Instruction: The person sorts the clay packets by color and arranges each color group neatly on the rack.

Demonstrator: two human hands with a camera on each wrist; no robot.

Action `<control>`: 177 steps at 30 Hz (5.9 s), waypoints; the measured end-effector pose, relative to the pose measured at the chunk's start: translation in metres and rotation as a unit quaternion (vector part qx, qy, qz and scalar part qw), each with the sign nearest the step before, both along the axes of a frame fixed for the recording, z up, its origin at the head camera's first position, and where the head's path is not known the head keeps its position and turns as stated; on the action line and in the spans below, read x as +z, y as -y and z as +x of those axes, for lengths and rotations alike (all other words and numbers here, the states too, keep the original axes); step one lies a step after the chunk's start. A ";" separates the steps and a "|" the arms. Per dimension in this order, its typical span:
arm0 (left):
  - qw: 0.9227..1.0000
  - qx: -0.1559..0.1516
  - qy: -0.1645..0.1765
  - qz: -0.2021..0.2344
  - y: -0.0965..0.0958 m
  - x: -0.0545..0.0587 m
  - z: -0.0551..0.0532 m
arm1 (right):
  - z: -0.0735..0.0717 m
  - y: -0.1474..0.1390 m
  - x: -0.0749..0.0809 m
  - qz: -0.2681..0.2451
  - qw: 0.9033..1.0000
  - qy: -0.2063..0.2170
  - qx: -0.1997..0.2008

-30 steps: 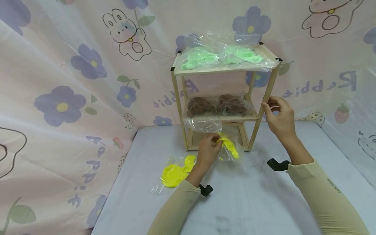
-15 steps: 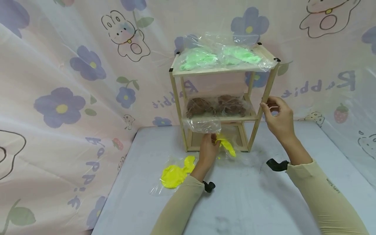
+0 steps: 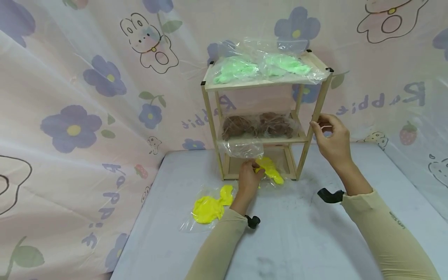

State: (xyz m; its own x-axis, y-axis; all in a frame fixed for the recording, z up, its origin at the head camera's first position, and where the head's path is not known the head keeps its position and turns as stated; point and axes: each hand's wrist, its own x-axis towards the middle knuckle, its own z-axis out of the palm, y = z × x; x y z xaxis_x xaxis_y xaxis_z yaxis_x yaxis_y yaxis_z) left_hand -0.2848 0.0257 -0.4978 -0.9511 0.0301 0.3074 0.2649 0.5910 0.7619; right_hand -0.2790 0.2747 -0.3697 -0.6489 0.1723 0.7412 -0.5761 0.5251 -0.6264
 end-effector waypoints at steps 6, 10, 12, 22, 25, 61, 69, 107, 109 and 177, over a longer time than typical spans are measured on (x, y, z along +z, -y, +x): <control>1.000 0.000 0.029 0.000 -0.008 -0.004 0.000 | -0.001 -0.001 0.000 -0.001 1.000 0.002 -0.002; 0.999 -0.009 0.044 -0.016 -0.012 -0.008 -0.003 | 0.000 -0.001 -0.001 0.007 1.000 0.000 -0.001; 0.999 -0.012 0.047 -0.022 -0.014 -0.010 -0.004 | 0.000 -0.001 -0.001 0.012 1.000 -0.002 -0.001; 0.998 -0.025 0.040 -0.046 -0.024 -0.017 -0.009 | -0.001 -0.001 -0.001 0.013 1.000 -0.006 0.000; 0.998 -0.027 0.041 -0.050 -0.026 -0.018 -0.010 | -0.001 -0.003 -0.002 0.017 1.000 -0.002 -0.002; 0.988 -0.138 0.045 -0.053 0.030 0.001 0.008 | 0.001 0.000 -0.001 0.002 1.000 0.007 -0.001; 0.986 -0.143 0.061 -0.066 0.066 0.013 0.023 | -0.001 0.000 0.000 0.003 1.000 0.004 -0.001; 0.955 -0.024 0.105 -0.275 0.171 0.021 0.083 | 0.000 -0.001 -0.001 0.010 1.000 -0.001 -0.006; 0.955 -0.050 0.094 -0.277 0.181 0.021 0.081 | 0.000 0.000 -0.001 0.009 1.000 -0.001 -0.005; 0.973 -0.148 0.177 -0.019 0.207 0.002 0.068 | -0.001 -0.002 0.000 0.007 1.000 0.007 -0.002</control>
